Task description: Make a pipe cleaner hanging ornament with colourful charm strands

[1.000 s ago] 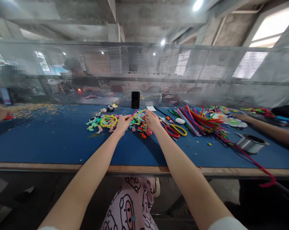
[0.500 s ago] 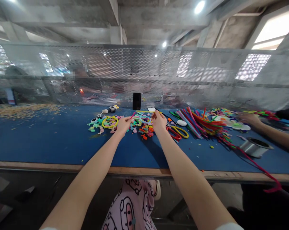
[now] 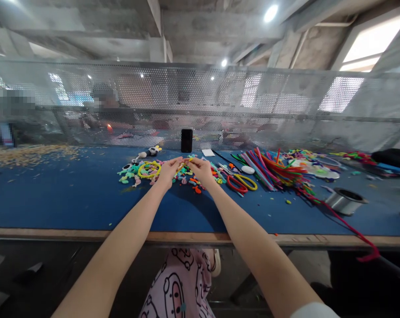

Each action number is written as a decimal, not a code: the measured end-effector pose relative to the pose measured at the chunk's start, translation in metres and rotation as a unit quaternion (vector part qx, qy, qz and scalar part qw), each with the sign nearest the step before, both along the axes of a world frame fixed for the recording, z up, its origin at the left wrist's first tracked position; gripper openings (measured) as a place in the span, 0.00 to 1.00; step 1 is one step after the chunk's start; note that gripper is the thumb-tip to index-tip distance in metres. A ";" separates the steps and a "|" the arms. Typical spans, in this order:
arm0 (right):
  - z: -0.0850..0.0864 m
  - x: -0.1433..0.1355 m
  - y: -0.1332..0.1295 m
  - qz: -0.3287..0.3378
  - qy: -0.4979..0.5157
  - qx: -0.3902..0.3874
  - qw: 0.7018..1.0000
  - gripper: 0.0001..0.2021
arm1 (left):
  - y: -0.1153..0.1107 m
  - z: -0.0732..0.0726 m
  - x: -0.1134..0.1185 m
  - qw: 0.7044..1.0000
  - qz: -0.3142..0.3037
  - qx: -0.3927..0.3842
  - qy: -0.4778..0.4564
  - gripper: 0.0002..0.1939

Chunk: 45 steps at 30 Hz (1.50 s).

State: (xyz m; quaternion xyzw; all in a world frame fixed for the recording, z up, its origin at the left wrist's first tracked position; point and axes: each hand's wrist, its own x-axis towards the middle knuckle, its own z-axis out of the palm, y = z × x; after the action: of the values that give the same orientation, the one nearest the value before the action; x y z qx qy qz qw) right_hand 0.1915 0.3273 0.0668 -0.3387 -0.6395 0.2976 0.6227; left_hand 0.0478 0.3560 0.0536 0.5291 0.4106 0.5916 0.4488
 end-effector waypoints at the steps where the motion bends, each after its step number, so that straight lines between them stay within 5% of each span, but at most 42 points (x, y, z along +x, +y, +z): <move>1: 0.000 0.000 -0.001 0.003 -0.009 0.012 1.000 0.08 | -0.001 0.001 0.000 1.000 0.005 -0.009 -0.013 0.18; 5: 0.002 0.003 -0.003 -0.051 0.032 0.062 0.996 0.08 | -0.007 0.004 -0.001 0.999 0.039 0.027 -0.001 0.15; 7: 0.002 0.004 -0.002 -0.066 0.054 0.071 0.994 0.09 | -0.008 0.005 0.000 1.000 0.005 0.005 -0.002 0.16; 11: 0.000 0.002 0.000 0.013 0.013 0.030 0.999 0.13 | -0.008 0.005 0.001 0.991 -0.056 -0.084 -0.091 0.17; 19: -0.005 -0.004 -0.004 0.118 -0.014 -0.047 0.992 0.20 | -0.009 0.013 -0.004 0.980 -0.016 -0.098 -0.174 0.07; 24: 0.001 0.005 0.006 0.027 0.055 -0.046 0.997 0.20 | -0.004 0.010 -0.008 0.972 0.083 -0.062 -0.212 0.04; 28: 0.010 0.035 0.018 -0.193 0.114 0.040 0.974 0.20 | -0.001 0.011 -0.013 0.958 0.107 -0.081 -0.254 0.05; 30: 0.008 0.056 0.023 -0.274 0.024 0.031 0.961 0.18 | -0.003 0.013 -0.012 0.957 0.108 -0.092 -0.255 0.05; 32: 0.000 0.073 0.026 -0.294 -0.168 -0.009 0.941 0.12 | -0.005 0.014 -0.009 0.959 0.111 -0.109 -0.238 0.05; 37: -0.026 0.083 0.025 -0.329 -0.443 -0.019 0.834 0.17 | -0.009 0.012 -0.004 0.982 0.096 -0.110 -0.118 0.09; 41: -0.035 0.067 0.021 -0.303 -0.515 -0.007 0.802 0.14 | -0.010 0.010 -0.007 0.991 0.091 -0.088 -0.043 0.11; 45: -0.034 0.062 0.022 -0.320 -0.478 0.012 0.818 0.09 | -0.010 0.009 -0.007 0.990 0.090 -0.099 -0.036 0.07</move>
State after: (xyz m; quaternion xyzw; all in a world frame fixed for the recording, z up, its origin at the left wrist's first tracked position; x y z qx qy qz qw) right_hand 0.2531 0.3493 0.0331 -0.6166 -0.7159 -0.1255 0.3027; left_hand 0.0409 0.3458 0.0630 0.4213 0.4971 0.6044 0.4584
